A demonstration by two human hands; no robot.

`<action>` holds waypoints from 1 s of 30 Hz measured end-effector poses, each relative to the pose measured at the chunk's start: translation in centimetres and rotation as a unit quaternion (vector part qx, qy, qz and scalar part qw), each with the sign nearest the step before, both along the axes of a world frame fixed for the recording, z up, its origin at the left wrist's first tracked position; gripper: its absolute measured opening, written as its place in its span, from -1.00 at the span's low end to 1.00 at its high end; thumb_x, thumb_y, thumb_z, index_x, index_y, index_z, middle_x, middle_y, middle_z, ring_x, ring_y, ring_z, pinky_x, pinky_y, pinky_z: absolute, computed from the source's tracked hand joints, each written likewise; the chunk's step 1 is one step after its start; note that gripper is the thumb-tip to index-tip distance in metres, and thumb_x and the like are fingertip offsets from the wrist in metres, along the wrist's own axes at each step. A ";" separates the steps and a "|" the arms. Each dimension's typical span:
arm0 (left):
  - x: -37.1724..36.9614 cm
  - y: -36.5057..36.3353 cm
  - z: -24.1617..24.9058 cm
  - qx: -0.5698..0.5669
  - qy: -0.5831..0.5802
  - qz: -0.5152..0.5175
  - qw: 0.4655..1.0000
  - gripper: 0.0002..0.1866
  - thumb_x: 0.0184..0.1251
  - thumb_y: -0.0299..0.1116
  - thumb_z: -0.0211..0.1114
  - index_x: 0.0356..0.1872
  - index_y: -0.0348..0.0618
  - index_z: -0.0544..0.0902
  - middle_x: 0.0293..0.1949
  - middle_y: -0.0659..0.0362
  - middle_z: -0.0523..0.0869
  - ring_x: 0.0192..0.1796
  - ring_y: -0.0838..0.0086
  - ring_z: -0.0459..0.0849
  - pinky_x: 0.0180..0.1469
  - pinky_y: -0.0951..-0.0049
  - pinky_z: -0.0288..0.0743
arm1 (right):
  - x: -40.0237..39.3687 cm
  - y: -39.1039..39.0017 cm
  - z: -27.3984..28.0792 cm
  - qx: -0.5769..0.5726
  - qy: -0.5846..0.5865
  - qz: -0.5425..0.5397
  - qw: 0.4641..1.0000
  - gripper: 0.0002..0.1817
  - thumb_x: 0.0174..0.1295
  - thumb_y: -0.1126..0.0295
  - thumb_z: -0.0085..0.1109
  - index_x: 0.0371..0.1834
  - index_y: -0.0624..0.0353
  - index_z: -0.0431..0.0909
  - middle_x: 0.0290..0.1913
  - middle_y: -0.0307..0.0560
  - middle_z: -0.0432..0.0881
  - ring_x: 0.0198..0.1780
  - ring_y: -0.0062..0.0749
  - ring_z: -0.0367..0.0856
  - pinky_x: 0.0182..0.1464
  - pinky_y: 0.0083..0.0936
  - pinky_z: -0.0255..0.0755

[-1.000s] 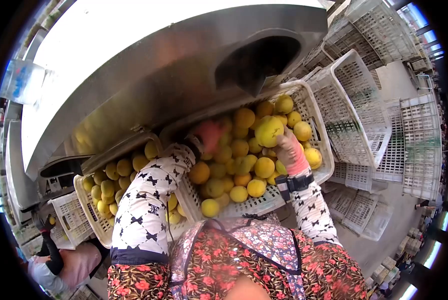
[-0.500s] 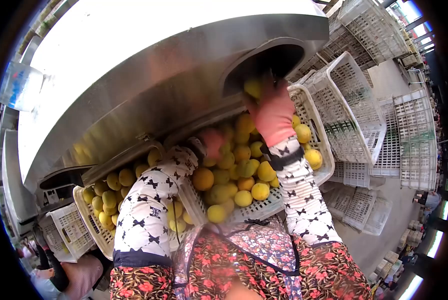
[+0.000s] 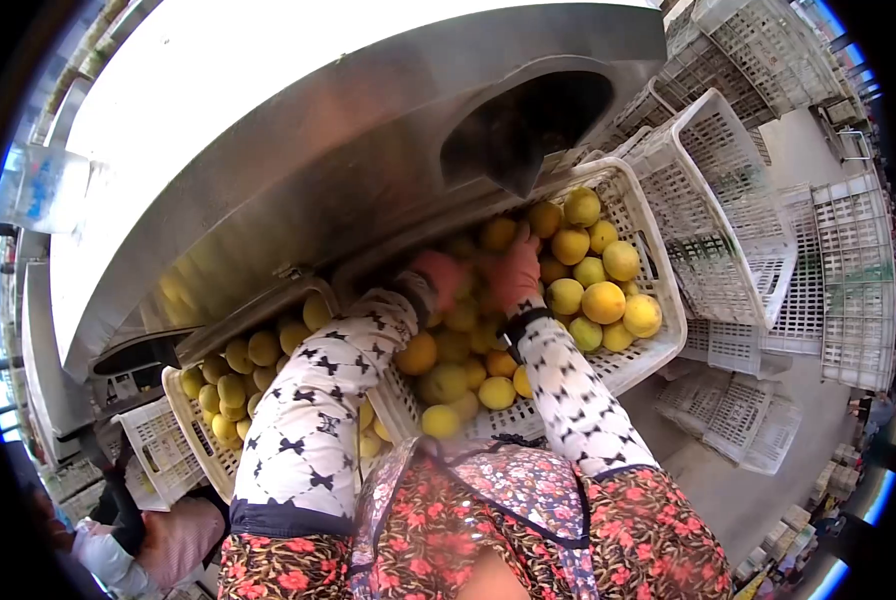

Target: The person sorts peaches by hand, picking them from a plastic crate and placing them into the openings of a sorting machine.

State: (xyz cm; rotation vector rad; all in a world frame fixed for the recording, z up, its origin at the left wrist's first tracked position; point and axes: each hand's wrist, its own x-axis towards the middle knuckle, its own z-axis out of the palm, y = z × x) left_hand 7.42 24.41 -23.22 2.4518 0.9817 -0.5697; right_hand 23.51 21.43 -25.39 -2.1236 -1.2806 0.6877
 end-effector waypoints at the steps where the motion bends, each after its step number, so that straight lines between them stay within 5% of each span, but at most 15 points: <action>1: 0.1 0.0 -0.8 0.004 0.000 0.006 1.000 -0.23 -0.04 0.00 0.53 0.23 -0.09 0.50 -0.18 -0.07 0.75 -0.14 0.00 0.75 -0.01 0.01 0.61 | 0.4 1.1 0.6 -0.089 -0.018 0.020 0.996 0.14 -0.31 0.03 0.66 0.40 0.26 0.30 0.23 0.34 0.48 0.30 0.20 0.45 0.27 -0.15 0.44; 4: 0.6 0.2 1.2 -0.013 0.050 0.005 0.999 -0.16 -0.03 0.00 0.54 0.30 -0.10 0.44 -0.13 -0.12 0.74 -0.07 0.00 0.74 0.01 0.07 0.61 | 2.7 0.4 4.2 -0.032 0.095 0.063 0.993 0.16 -0.31 0.07 0.66 0.43 0.30 0.26 0.23 0.36 0.49 0.29 0.15 0.49 0.27 -0.20 0.45; 7: -1.5 0.9 1.2 -0.029 -0.098 0.057 0.993 -0.13 -0.05 0.01 0.56 0.31 -0.11 0.43 -0.08 -0.17 0.72 0.01 0.01 0.71 0.06 0.14 0.59 | 6.7 -3.2 4.7 0.127 0.143 0.106 0.976 0.07 -0.25 0.11 0.63 0.39 0.32 0.32 0.18 0.26 0.58 0.17 0.11 0.61 0.20 -0.21 0.53; 10: -3.1 -1.5 2.3 -0.084 -0.285 0.277 0.914 -0.23 0.10 -0.03 0.52 0.30 -0.14 0.43 -0.03 -0.09 0.71 0.06 0.15 0.71 0.09 0.20 0.57 | 6.1 -4.2 15.8 0.208 0.350 0.125 0.905 0.00 -0.23 0.15 0.60 0.33 0.40 0.37 0.11 0.28 0.62 0.17 0.06 0.61 0.22 -0.24 0.51; 13: -3.1 -4.6 1.9 -0.322 -0.555 0.467 0.608 -0.36 0.27 -0.01 0.42 0.24 -0.21 0.49 -0.08 0.03 0.70 -0.05 0.23 0.70 0.02 0.24 0.61 | 6.4 -0.5 19.2 0.292 -0.024 0.230 0.928 -0.03 -0.22 0.13 0.59 0.29 0.41 0.40 0.05 0.30 0.63 0.13 0.08 0.63 0.20 -0.22 0.51; 16: -1.7 -8.4 7.1 -0.464 -0.618 0.531 0.348 -0.50 0.44 -0.05 0.27 0.19 -0.20 0.51 -0.17 0.12 0.69 -0.15 0.35 0.70 -0.06 0.37 0.65 | 2.2 7.7 19.3 0.209 -0.219 0.267 0.915 -0.23 -0.03 0.15 0.48 0.21 0.41 0.45 0.00 0.31 0.62 0.05 0.16 0.61 0.10 -0.15 0.54; 18: -1.4 -8.2 8.3 -0.522 -0.600 0.508 0.331 -0.45 0.48 0.11 0.18 0.18 -0.17 0.52 -0.14 0.11 0.70 -0.15 0.39 0.71 -0.09 0.41 0.67 | 1.5 9.6 20.6 0.214 -0.133 0.236 0.938 -0.20 0.00 0.16 0.47 0.26 0.43 0.40 0.08 0.35 0.56 0.12 0.19 0.56 0.13 -0.13 0.52; 21: -1.4 -8.5 8.5 -0.563 -0.631 0.448 0.289 -0.41 0.52 0.18 0.07 0.20 -0.15 0.51 -0.01 0.12 0.70 -0.03 0.42 0.72 -0.01 0.37 0.68 | 2.8 4.1 20.4 0.401 -0.040 0.242 0.883 0.00 0.01 0.08 0.52 0.41 0.47 0.23 0.26 0.43 0.41 0.24 0.24 0.46 0.30 -0.12 0.42; 22: -1.4 -8.5 8.7 -0.564 -0.632 0.444 0.293 -0.40 0.52 0.18 0.07 0.22 -0.15 0.51 0.00 0.11 0.70 -0.04 0.42 0.72 -0.01 0.36 0.69 | 3.6 1.3 18.8 0.340 -0.066 0.267 0.899 0.02 0.01 0.08 0.56 0.42 0.50 0.23 0.30 0.38 0.43 0.29 0.17 0.47 0.35 -0.19 0.37; 23: -1.4 -8.4 9.1 -0.566 -0.631 0.439 0.299 -0.39 0.51 0.19 0.07 0.24 -0.15 0.50 0.01 0.10 0.70 -0.05 0.41 0.73 -0.02 0.34 0.69 | 3.3 -0.9 19.0 0.230 0.038 0.307 0.923 0.06 -0.01 0.01 0.58 0.44 0.44 0.24 0.37 0.32 0.40 0.38 0.06 0.41 0.42 -0.24 0.29; 24: -0.7 -8.0 9.9 -0.508 -0.650 0.449 0.345 -0.35 0.50 0.22 0.07 0.27 -0.15 0.49 0.01 0.09 0.70 -0.07 0.39 0.73 -0.03 0.32 0.69 | 2.6 -1.8 17.7 0.198 0.188 0.345 0.898 0.05 -0.01 0.00 0.58 0.46 0.36 0.26 0.39 0.24 0.41 0.43 -0.02 0.36 0.46 -0.28 0.23; 25: 0.6 -7.5 10.9 -0.449 -0.663 0.456 0.388 -0.32 0.48 0.25 0.07 0.29 -0.15 0.48 0.01 0.08 0.70 -0.09 0.38 0.73 -0.04 0.30 0.70 | 2.4 -2.8 15.1 0.125 0.150 0.351 0.916 -0.01 0.03 0.05 0.56 0.46 0.31 0.28 0.39 0.19 0.43 0.44 -0.11 0.37 0.44 -0.33 0.25; 26: 1.4 -7.1 11.5 -0.389 -0.672 0.460 0.431 -0.28 0.46 0.28 0.07 0.31 -0.15 0.47 0.01 0.07 0.69 -0.11 0.36 0.74 -0.05 0.27 0.70 | 1.4 -3.4 15.1 0.190 0.240 0.278 0.911 -0.11 0.04 0.13 0.54 0.40 0.35 0.35 0.29 0.18 0.52 0.34 -0.17 0.48 0.34 -0.37 0.37; 30: 0.5 -6.9 9.1 -0.598 -0.644 0.415 0.234 -0.34 0.51 0.19 0.07 0.33 -0.16 0.47 0.06 0.04 0.69 0.07 0.27 0.70 0.10 0.26 0.64 | 1.2 0.7 19.7 0.241 -0.036 0.174 0.954 -0.27 0.04 0.21 0.50 0.24 0.38 0.47 0.06 0.30 0.61 0.06 0.15 0.63 0.12 -0.22 0.55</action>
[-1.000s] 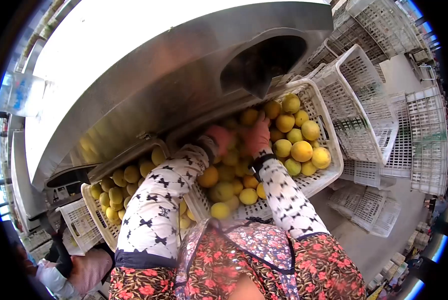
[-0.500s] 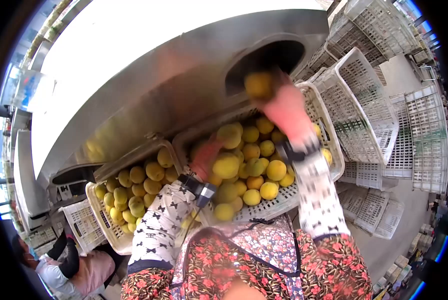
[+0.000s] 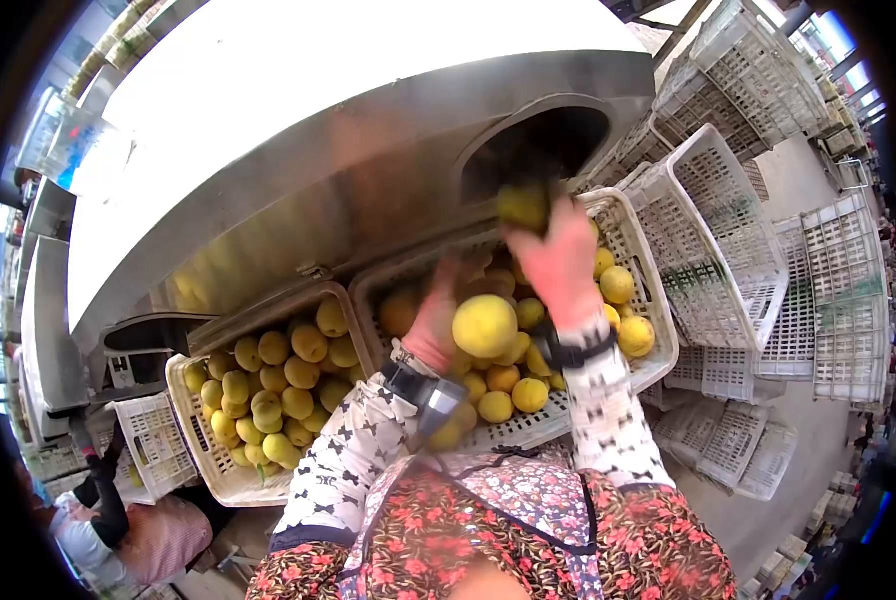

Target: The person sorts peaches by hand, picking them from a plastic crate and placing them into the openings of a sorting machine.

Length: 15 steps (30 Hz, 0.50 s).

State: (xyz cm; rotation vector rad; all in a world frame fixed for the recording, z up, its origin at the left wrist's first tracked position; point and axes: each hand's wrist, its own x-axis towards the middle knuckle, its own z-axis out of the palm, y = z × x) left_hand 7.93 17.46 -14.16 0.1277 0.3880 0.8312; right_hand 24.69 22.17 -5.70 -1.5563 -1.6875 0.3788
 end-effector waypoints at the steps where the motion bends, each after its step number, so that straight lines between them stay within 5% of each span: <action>1: 0.7 -0.5 0.7 -0.046 0.088 0.072 0.992 -0.34 0.39 0.09 0.29 0.31 -0.20 0.47 0.02 0.06 0.66 0.10 0.38 0.67 0.16 0.45 0.53 | -0.6 4.2 -1.2 -0.043 -0.070 -0.013 0.997 -0.25 0.02 0.21 0.51 0.26 0.37 0.45 0.06 0.34 0.59 0.08 0.20 0.61 0.13 -0.18 0.54; 3: 1.7 -1.0 -2.2 0.189 0.337 0.147 0.911 -0.43 0.47 0.06 0.19 0.26 -0.19 0.51 0.05 0.04 0.68 0.11 0.28 0.68 0.15 0.30 0.59 | -0.6 6.9 -1.6 -0.016 -0.146 -0.032 0.989 -0.20 0.00 0.20 0.51 0.30 0.36 0.42 0.09 0.37 0.57 0.13 0.25 0.57 0.16 -0.12 0.51; 4: 0.9 -1.4 -2.6 0.357 0.483 0.139 0.787 -0.49 0.51 0.00 0.15 0.24 -0.19 0.52 0.07 0.04 0.68 0.14 0.25 0.66 0.20 0.25 0.57 | -0.4 7.8 -1.2 0.066 -0.148 -0.033 0.986 -0.18 0.00 0.19 0.51 0.32 0.35 0.40 0.12 0.37 0.56 0.16 0.24 0.55 0.18 -0.12 0.50; 5: 0.4 -1.6 0.3 0.475 0.617 0.166 0.606 -0.55 0.56 -0.06 0.11 0.21 -0.19 0.54 0.10 0.03 0.67 0.17 0.23 0.64 0.24 0.20 0.55 | -0.2 6.9 -1.2 0.090 -0.119 -0.015 0.989 -0.15 0.00 0.17 0.52 0.34 0.34 0.38 0.14 0.37 0.55 0.18 0.24 0.54 0.20 -0.12 0.48; 7: 0.1 -0.3 -5.9 0.328 0.507 0.157 0.781 -0.58 0.57 -0.08 0.10 0.21 -0.18 0.53 0.13 0.04 0.66 0.19 0.22 0.62 0.30 0.20 0.49 | 0.7 3.6 -1.3 0.094 -0.032 0.044 0.994 -0.10 -0.01 0.13 0.53 0.38 0.33 0.34 0.19 0.37 0.52 0.22 0.25 0.51 0.25 -0.12 0.45; 8: 0.0 0.2 -7.1 0.295 0.466 0.149 0.821 -0.58 0.57 -0.09 0.10 0.22 -0.17 0.53 0.14 0.05 0.65 0.20 0.22 0.61 0.32 0.19 0.47 | 1.3 1.0 -1.7 0.069 0.027 0.082 0.994 -0.07 -0.01 0.11 0.54 0.40 0.32 0.32 0.21 0.37 0.51 0.24 0.25 0.49 0.28 -0.12 0.43; 10: -0.1 0.9 -8.2 0.268 0.412 0.133 0.861 -0.58 0.57 -0.07 0.10 0.23 -0.15 0.51 0.17 0.07 0.63 0.20 0.22 0.61 0.35 0.18 0.44 | 2.2 -2.5 -3.2 0.077 -0.049 0.173 0.981 -0.06 -0.05 0.12 0.54 0.40 0.28 0.33 0.26 0.31 0.49 0.25 0.22 0.49 0.30 -0.17 0.41; 13: 1.5 0.9 -1.4 0.086 0.173 0.111 0.975 -0.55 0.57 -0.05 0.09 0.28 -0.12 0.47 0.23 0.09 0.59 0.22 0.23 0.60 0.36 0.16 0.43 | 2.2 -4.0 -2.8 -0.011 -0.109 0.251 0.962 -0.02 -0.13 0.12 0.57 0.41 0.22 0.34 0.27 0.24 0.51 0.26 0.17 0.50 0.31 -0.18 0.40; 15: 2.0 0.5 1.7 -0.007 0.046 0.069 0.996 -0.49 0.57 -0.01 0.10 0.34 -0.11 0.43 0.29 0.08 0.54 0.25 0.24 0.58 0.38 0.18 0.42 | 2.4 -3.9 -2.9 -0.060 -0.085 0.242 0.965 0.01 -0.15 0.09 0.59 0.43 0.18 0.33 0.27 0.20 0.52 0.26 0.15 0.50 0.32 -0.18 0.39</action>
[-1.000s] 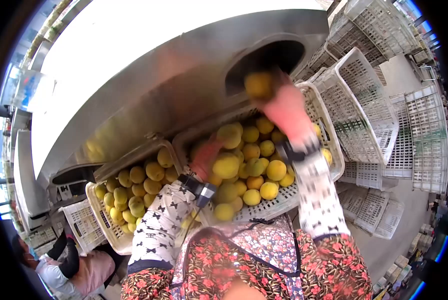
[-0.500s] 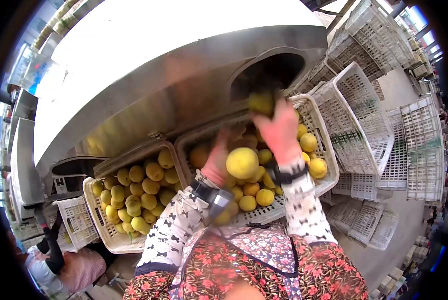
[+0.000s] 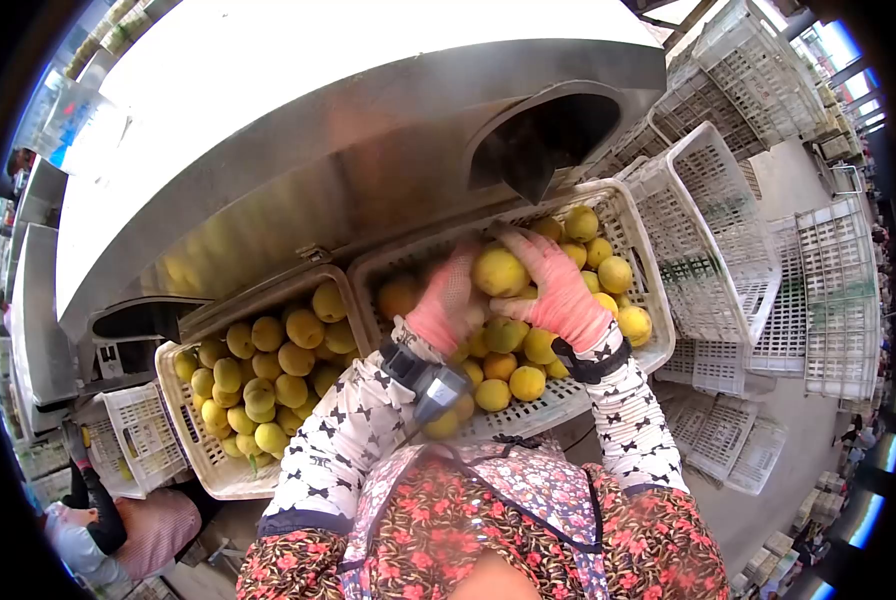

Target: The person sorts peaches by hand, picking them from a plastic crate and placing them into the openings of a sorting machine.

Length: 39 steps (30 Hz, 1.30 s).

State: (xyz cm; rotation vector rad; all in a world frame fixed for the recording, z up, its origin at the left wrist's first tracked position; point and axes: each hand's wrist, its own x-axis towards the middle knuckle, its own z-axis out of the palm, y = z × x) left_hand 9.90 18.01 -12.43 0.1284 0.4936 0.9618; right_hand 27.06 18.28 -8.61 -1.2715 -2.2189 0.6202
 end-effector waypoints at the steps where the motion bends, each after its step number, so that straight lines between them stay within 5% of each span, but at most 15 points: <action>1: -0.1 -0.2 0.0 0.009 -0.009 -0.028 1.000 -0.48 0.56 0.00 0.10 0.34 -0.11 0.42 0.29 0.07 0.54 0.26 0.24 0.57 0.36 0.18 0.44 | 0.1 0.2 0.0 -0.025 0.006 -0.006 1.000 0.02 -0.17 0.08 0.60 0.43 0.16 0.33 0.28 0.19 0.52 0.26 0.14 0.51 0.32 -0.18 0.39; 5: 0.0 -0.6 1.0 0.024 -0.017 -0.047 0.998 -0.47 0.56 0.01 0.10 0.34 -0.15 0.42 0.25 0.06 0.56 0.25 0.26 0.58 0.29 0.20 0.52 | 0.9 -0.7 0.7 -0.104 0.157 -0.064 0.980 -0.02 -0.13 -0.04 0.57 0.37 0.21 0.40 0.24 0.26 0.52 0.28 0.16 0.49 0.34 -0.20 0.37; 6: 0.2 -0.7 1.7 0.023 -0.013 -0.031 0.999 -0.47 0.57 0.01 0.09 0.32 -0.17 0.42 0.23 0.07 0.57 0.24 0.27 0.59 0.27 0.21 0.55 | 0.6 -0.9 1.1 0.060 0.072 -0.055 0.994 -0.04 -0.14 0.01 0.59 0.35 0.24 0.41 0.19 0.26 0.54 0.20 0.13 0.55 0.26 -0.21 0.44; 12: -0.4 -0.3 -1.4 0.031 0.092 -0.025 0.995 -0.50 0.51 0.00 0.20 0.27 -0.11 0.49 0.06 0.14 0.69 -0.01 0.32 0.71 0.02 0.30 0.63 | -1.6 -0.1 2.5 0.125 0.011 -0.204 0.971 -0.17 -0.11 0.06 0.60 0.24 0.22 0.49 0.09 0.14 0.59 0.06 0.04 0.61 0.11 -0.23 0.53; 15: -1.0 -1.4 -5.8 0.089 0.304 -0.006 0.948 -0.48 0.44 -0.01 0.28 0.26 -0.12 0.51 0.02 0.13 0.70 -0.03 0.33 0.70 -0.01 0.32 0.61 | -3.4 7.4 -0.8 0.216 -0.137 -0.300 0.919 -0.17 -0.04 -0.02 0.54 0.24 0.28 0.49 0.09 0.23 0.58 0.05 0.10 0.60 0.15 -0.22 0.50; 17: -0.9 -3.7 -8.6 0.126 0.448 -0.032 0.885 -0.44 0.37 -0.03 0.34 0.25 -0.15 0.51 0.00 0.09 0.71 -0.04 0.25 0.71 -0.01 0.32 0.59 | -4.5 13.0 -2.9 0.224 -0.199 -0.351 0.887 -0.18 0.03 -0.07 0.48 0.25 0.29 0.49 0.07 0.29 0.58 0.04 0.15 0.59 0.16 -0.19 0.48; 20: -0.9 -4.3 -8.8 0.169 0.618 -0.154 0.752 -0.41 0.25 -0.10 0.38 0.23 -0.16 0.49 0.14 -0.03 0.63 0.09 0.11 0.64 0.10 0.29 0.54 | -1.7 13.5 -0.7 0.334 -0.010 -0.265 0.904 -0.29 0.10 0.05 0.45 0.22 0.29 0.52 0.03 0.30 0.59 0.05 0.16 0.57 0.16 -0.14 0.45; 23: 1.1 -6.0 -12.1 0.361 0.710 -0.188 0.575 -0.42 0.19 -0.17 0.37 0.23 -0.12 0.49 0.25 -0.09 0.54 0.17 0.00 0.59 0.15 0.21 0.53 | 0.5 5.5 0.4 0.109 0.084 -0.248 0.959 -0.28 0.17 0.13 0.37 0.34 0.32 0.42 0.11 0.32 0.57 0.16 0.24 0.52 0.25 -0.11 0.40; 27: 3.3 -7.0 -17.7 0.527 0.684 -0.273 0.425 -0.35 0.07 -0.23 0.42 0.26 -0.08 0.50 0.21 -0.05 0.53 0.22 0.01 0.53 0.24 0.11 0.45 | 4.3 -1.7 -7.3 -0.154 -0.172 -0.110 0.967 -0.39 0.12 0.25 0.40 0.23 0.26 0.50 0.04 0.15 0.64 0.09 -0.04 0.62 0.13 -0.25 0.50; 31: 2.7 -5.5 -12.9 0.438 0.650 -0.347 0.515 -0.36 0.07 -0.31 0.43 0.26 -0.06 0.50 0.18 -0.09 0.56 0.20 0.03 0.55 0.24 0.14 0.45 | 5.0 -4.3 -10.0 -0.176 -0.380 0.177 0.891 -0.46 0.12 0.33 0.25 0.20 0.24 0.48 0.08 0.18 0.60 0.04 0.10 0.62 0.09 -0.22 0.54; 32: 2.3 -5.7 -12.3 0.402 0.635 -0.310 0.583 -0.37 0.12 -0.27 0.43 0.27 -0.08 0.49 0.20 -0.07 0.56 0.22 0.06 0.55 0.27 0.15 0.45 | 6.6 -5.4 -14.8 -0.091 -0.426 0.215 0.874 -0.46 0.04 0.36 0.28 0.16 0.20 0.52 0.02 0.18 0.62 0.00 0.08 0.63 0.05 -0.25 0.56; 34: 0.6 -6.9 -11.4 0.324 0.594 -0.230 0.700 -0.37 0.21 -0.19 0.44 0.30 -0.11 0.48 0.23 -0.04 0.57 0.26 0.13 0.55 0.31 0.19 0.43 | 5.5 -4.0 -13.2 -0.165 -0.478 0.290 0.812 -0.43 -0.01 0.34 0.32 0.15 0.24 0.52 0.02 0.20 0.63 0.03 0.04 0.64 0.05 -0.25 0.55; 35: -0.7 -7.4 -11.5 0.215 0.479 -0.215 0.824 -0.34 0.23 -0.11 0.43 0.32 -0.13 0.46 0.25 -0.03 0.56 0.29 0.14 0.53 0.34 0.18 0.41 | 4.8 -2.9 -11.9 -0.197 -0.501 0.324 0.778 -0.41 -0.03 0.33 0.35 0.15 0.26 0.52 0.02 0.21 0.64 0.05 0.01 0.64 0.05 -0.25 0.55; 37: -2.9 -8.6 -11.7 -0.022 0.196 -0.149 0.969 -0.25 0.27 0.06 0.41 0.36 -0.18 0.42 0.30 -0.01 0.54 0.34 0.16 0.50 0.40 0.14 0.36 | 5.2 -1.6 -10.0 -0.310 -0.367 0.198 0.854 -0.26 -0.11 0.18 0.49 0.17 0.33 0.49 0.07 0.26 0.64 0.15 0.01 0.62 0.12 -0.24 0.53; 39: -1.4 -9.1 -9.4 -0.073 0.045 -0.042 0.995 -0.16 0.30 0.27 0.28 0.37 -0.20 0.39 0.32 0.00 0.52 0.37 0.08 0.46 0.44 -0.09 0.28 | 6.5 -1.6 -8.4 -0.352 -0.170 0.043 0.919 -0.12 -0.17 0.06 0.56 0.22 0.35 0.46 0.12 0.28 0.63 0.21 0.02 0.59 0.19 -0.26 0.50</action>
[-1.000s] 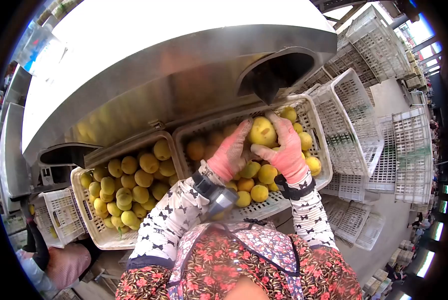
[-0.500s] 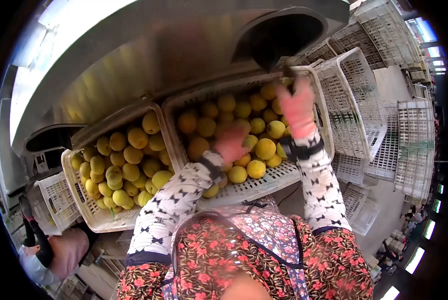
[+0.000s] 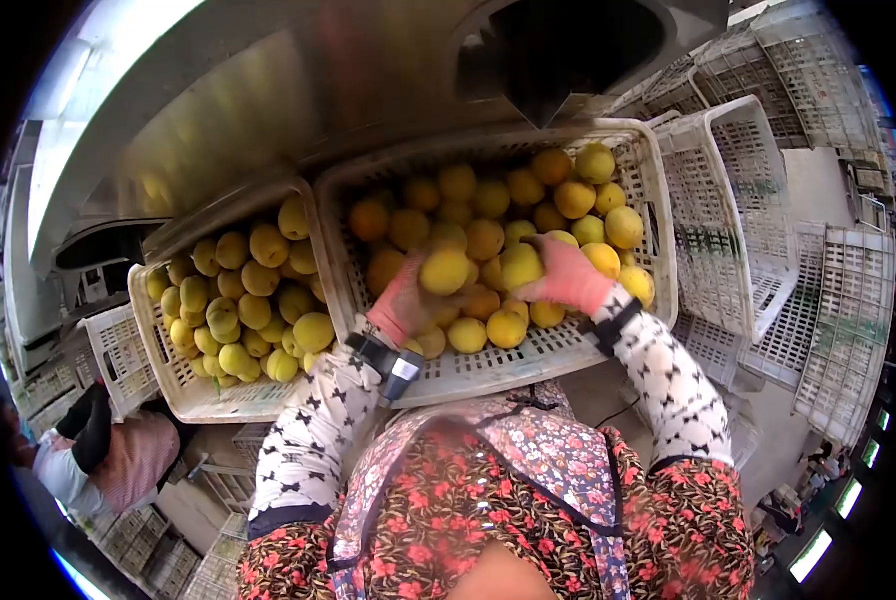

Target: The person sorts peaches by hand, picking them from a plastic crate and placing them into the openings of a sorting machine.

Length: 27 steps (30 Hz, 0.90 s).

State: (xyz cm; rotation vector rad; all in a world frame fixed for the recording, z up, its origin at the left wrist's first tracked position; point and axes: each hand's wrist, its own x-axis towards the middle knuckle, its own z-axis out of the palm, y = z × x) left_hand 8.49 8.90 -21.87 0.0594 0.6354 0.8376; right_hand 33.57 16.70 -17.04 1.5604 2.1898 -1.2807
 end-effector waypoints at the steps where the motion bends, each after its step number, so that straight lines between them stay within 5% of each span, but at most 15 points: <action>1: 0.4 -0.1 -0.7 -0.001 -0.075 0.026 0.997 -0.17 0.30 0.30 0.25 0.37 -0.17 0.39 0.32 0.01 0.52 0.37 0.06 0.45 0.43 -0.14 0.27 | 0.6 -0.2 -0.1 -0.013 0.150 -0.091 0.984 0.06 -0.25 -0.03 0.62 0.33 0.33 0.38 0.15 0.26 0.61 0.22 0.08 0.57 0.26 -0.24 0.45; 4: 2.7 2.0 2.6 -0.067 -0.137 0.123 0.981 -0.24 0.32 0.36 0.17 0.32 -0.02 0.46 0.31 0.06 0.53 0.33 0.05 0.47 0.40 -0.17 0.28 | -1.5 -2.1 2.0 0.039 0.357 -0.205 0.911 0.15 -0.24 -0.04 0.64 0.42 0.33 0.29 0.20 0.23 0.57 0.22 0.07 0.57 0.30 -0.23 0.42; 8: 3.1 6.0 7.6 0.015 -0.098 0.156 0.983 -0.36 0.36 0.26 0.21 0.23 -0.03 0.52 0.20 0.08 0.60 0.30 0.13 0.50 0.36 -0.05 0.36 | -2.5 0.3 8.5 0.280 0.289 -0.190 0.895 0.10 -0.19 -0.05 0.64 0.37 0.35 0.30 0.12 0.21 0.56 0.09 0.00 0.63 0.17 -0.27 0.52; 9: 2.6 6.7 7.8 0.050 -0.065 0.157 0.984 -0.38 0.38 0.22 0.22 0.22 -0.04 0.53 0.19 0.09 0.61 0.29 0.14 0.51 0.34 -0.01 0.39 | -3.4 1.0 9.3 0.428 0.261 -0.185 0.845 0.04 -0.16 0.00 0.63 0.34 0.34 0.33 0.07 0.20 0.57 0.05 -0.01 0.65 0.12 -0.29 0.55; 14: 0.8 7.4 8.2 0.119 0.025 0.178 0.977 -0.54 0.44 0.01 0.25 0.18 -0.07 0.56 0.12 0.12 0.66 0.20 0.19 0.59 0.25 0.09 0.45 | -10.0 11.3 9.8 0.380 -0.059 -0.322 0.865 0.06 0.00 -0.13 0.48 0.42 0.37 0.23 0.18 0.34 0.51 0.20 0.14 0.56 0.20 -0.15 0.50; 15: 0.9 7.4 7.0 0.139 0.007 0.197 0.971 -0.56 0.46 -0.02 0.24 0.20 -0.05 0.55 0.13 0.13 0.65 0.22 0.19 0.58 0.25 0.06 0.44 | -10.2 12.4 10.6 0.355 -0.039 -0.333 0.873 0.07 0.00 -0.15 0.47 0.42 0.38 0.21 0.22 0.38 0.47 0.23 0.16 0.53 0.21 -0.13 0.49; 17: 0.6 7.9 6.8 0.260 0.244 0.171 0.919 -0.53 0.45 -0.11 0.24 0.24 -0.13 0.49 0.12 0.15 0.66 0.22 0.25 0.59 0.32 0.19 0.43 | -10.5 13.9 13.1 0.308 0.009 -0.357 0.882 0.10 0.01 -0.18 0.45 0.44 0.39 0.18 0.30 0.44 0.38 0.28 0.21 0.49 0.25 -0.10 0.47; 19: 0.8 7.6 7.2 0.251 0.219 0.179 0.926 -0.54 0.44 -0.19 0.26 0.25 -0.17 0.47 0.11 0.15 0.66 0.20 0.29 0.61 0.33 0.27 0.44 | -9.0 9.3 11.9 0.414 0.116 -0.289 0.855 0.13 0.00 -0.21 0.44 0.46 0.39 0.16 0.34 0.47 0.33 0.30 0.23 0.46 0.28 -0.10 0.45; 21: 0.6 7.7 9.1 0.122 -0.058 0.224 0.965 -0.57 0.42 -0.26 0.27 0.23 -0.18 0.49 0.11 0.14 0.66 0.18 0.31 0.63 0.28 0.30 0.50 | -8.0 4.6 10.7 0.460 0.175 -0.198 0.847 0.17 -0.03 -0.22 0.46 0.48 0.37 0.14 0.35 0.47 0.32 0.32 0.25 0.44 0.31 -0.10 0.42; 23: 0.4 7.8 10.5 0.092 -0.046 0.175 0.979 -0.59 0.40 -0.29 0.29 0.21 -0.17 0.51 0.11 0.14 0.66 0.19 0.31 0.62 0.26 0.31 0.50 | -9.0 1.7 8.5 0.466 0.139 -0.129 0.864 0.19 -0.09 -0.18 0.52 0.49 0.32 0.13 0.33 0.40 0.35 0.31 0.29 0.42 0.32 -0.09 0.38; 24: 0.7 7.9 10.7 0.076 -0.042 0.148 0.985 -0.60 0.40 -0.30 0.30 0.20 -0.17 0.52 0.11 0.15 0.66 0.19 0.31 0.62 0.25 0.32 0.51 | -10.1 0.9 8.2 0.363 0.171 -0.157 0.902 0.15 -0.09 -0.15 0.53 0.48 0.28 0.17 0.34 0.36 0.36 0.32 0.31 0.40 0.32 -0.10 0.38; 27: 2.0 8.9 8.8 0.123 -0.010 0.196 0.973 -0.66 0.41 -0.24 0.32 0.11 -0.14 0.60 -0.01 0.17 0.72 0.03 0.36 0.66 0.15 0.35 0.53 | -9.9 2.8 7.9 0.447 0.200 -0.242 0.837 -0.03 -0.03 -0.09 0.51 0.36 0.27 0.32 0.20 0.31 0.52 0.14 0.19 0.59 0.16 -0.14 0.51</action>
